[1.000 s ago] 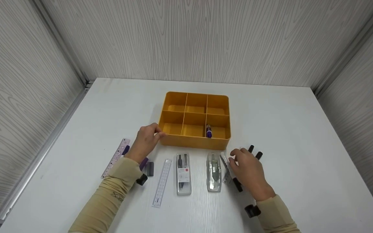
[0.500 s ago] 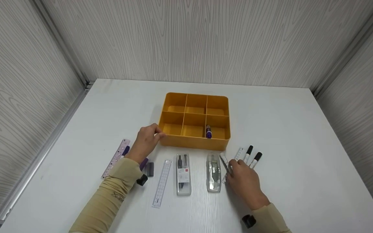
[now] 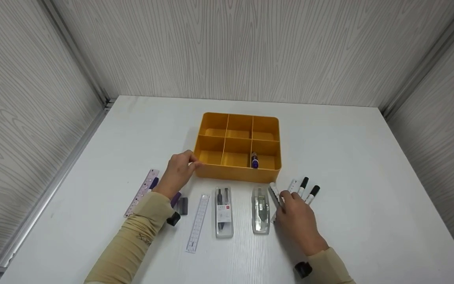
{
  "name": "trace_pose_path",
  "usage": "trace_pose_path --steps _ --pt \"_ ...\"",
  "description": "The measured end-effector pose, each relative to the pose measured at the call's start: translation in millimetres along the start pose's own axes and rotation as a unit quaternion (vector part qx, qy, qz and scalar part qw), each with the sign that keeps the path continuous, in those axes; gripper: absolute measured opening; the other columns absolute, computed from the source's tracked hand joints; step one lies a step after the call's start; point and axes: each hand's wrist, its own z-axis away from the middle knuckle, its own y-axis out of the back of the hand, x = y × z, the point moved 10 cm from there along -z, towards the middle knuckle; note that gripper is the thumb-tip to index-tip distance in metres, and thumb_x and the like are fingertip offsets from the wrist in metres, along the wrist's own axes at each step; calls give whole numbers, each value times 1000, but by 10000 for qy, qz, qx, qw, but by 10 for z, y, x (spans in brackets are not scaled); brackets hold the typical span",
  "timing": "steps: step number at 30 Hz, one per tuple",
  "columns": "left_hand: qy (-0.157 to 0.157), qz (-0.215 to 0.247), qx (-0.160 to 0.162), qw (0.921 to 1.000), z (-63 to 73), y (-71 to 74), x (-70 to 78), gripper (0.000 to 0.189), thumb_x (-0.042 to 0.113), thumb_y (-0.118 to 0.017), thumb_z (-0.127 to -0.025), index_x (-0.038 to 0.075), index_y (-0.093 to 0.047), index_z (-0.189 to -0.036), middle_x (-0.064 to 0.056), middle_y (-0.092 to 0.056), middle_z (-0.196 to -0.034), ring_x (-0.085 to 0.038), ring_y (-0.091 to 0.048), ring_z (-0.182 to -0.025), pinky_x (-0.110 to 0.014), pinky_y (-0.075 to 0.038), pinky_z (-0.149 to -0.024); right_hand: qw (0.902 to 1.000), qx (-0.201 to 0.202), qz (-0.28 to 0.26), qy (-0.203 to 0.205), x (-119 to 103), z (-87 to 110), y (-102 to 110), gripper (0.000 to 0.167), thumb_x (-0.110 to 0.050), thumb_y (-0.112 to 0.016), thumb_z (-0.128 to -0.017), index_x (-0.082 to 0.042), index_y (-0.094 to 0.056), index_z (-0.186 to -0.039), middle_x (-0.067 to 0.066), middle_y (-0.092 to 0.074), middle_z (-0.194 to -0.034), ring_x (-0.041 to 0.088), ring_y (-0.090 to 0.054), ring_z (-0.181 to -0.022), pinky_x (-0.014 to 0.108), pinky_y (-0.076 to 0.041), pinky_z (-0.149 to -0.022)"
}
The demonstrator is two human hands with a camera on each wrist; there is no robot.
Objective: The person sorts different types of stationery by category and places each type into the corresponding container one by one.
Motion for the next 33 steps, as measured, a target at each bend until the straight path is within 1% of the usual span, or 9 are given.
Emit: trace_pose_path --steps 4,11,18,23,26,30,33 --pt "-85 -7 43 10000 -2 11 12 22 28 -65 -93 7 -63 -94 -5 -64 -88 -16 -55 -82 -28 -51 -76 9998 149 95 124 -44 15 98 32 -5 -65 -85 0 -62 -116 8 -62 -84 16 -52 -66 28 -41 -54" --pt "-103 142 37 9998 9 11 9 21 28 -65 -93 7 -63 -95 -4 -63 -87 -16 -54 -82 -28 -51 -75 9970 630 199 401 -123 69 289 32 -3 -64 -82 -3 -63 -115 5 -59 -80 13 -46 -60 24 -36 -50" --pt "-5 204 2 9998 2 -3 -11 21 28 -64 -94 7 -63 -94 -4 -62 -88 -16 -55 -82 -28 -51 -75 9943 889 46 590 -175 72 436 31 -2 -61 -84 -5 -64 -114 5 -60 -82 7 -42 -52 22 -35 -44" --pt "24 37 -24 10000 1 -1 -11 17 26 -65 -94 9 -61 -95 -4 -63 -90 -16 -56 -85 -28 -53 -79 9901 1152 -94 790 -254 9 582 32 1 -60 -83 -5 -64 -114 4 -61 -80 6 -40 -52 22 -33 -44" --pt "45 15 -40 10000 -1 -5 -15 17 25 -65 -94 8 -61 -96 -4 -62 -90 -17 -56 -86 -29 -53 -80 9901 1155 -123 786 -288 -66 643 31 0 -59 -85 -5 -64 -115 5 -61 -80 8 -43 -54 22 -34 -44" --pt "120 65 -69 9999 -7 -16 -33 19 27 -65 -94 9 -60 -95 -4 -61 -90 -17 -55 -86 -28 -53 -80 9928 950 -181 705 -325 -202 674 29 -2 -59 -89 -6 -63 -118 9 -64 -84 12 -47 -58 22 -37 -45" --pt "163 135 -81 9997 -12 -22 -45 21 29 -64 -94 9 -60 -95 -3 -61 -89 -16 -56 -85 -27 -53 -79 9933 854 -235 738 -368 -306 697 26 -4 -61 -91 -6 -62 -117 12 -67 -88 14 -49 -59 23 -39 -46"
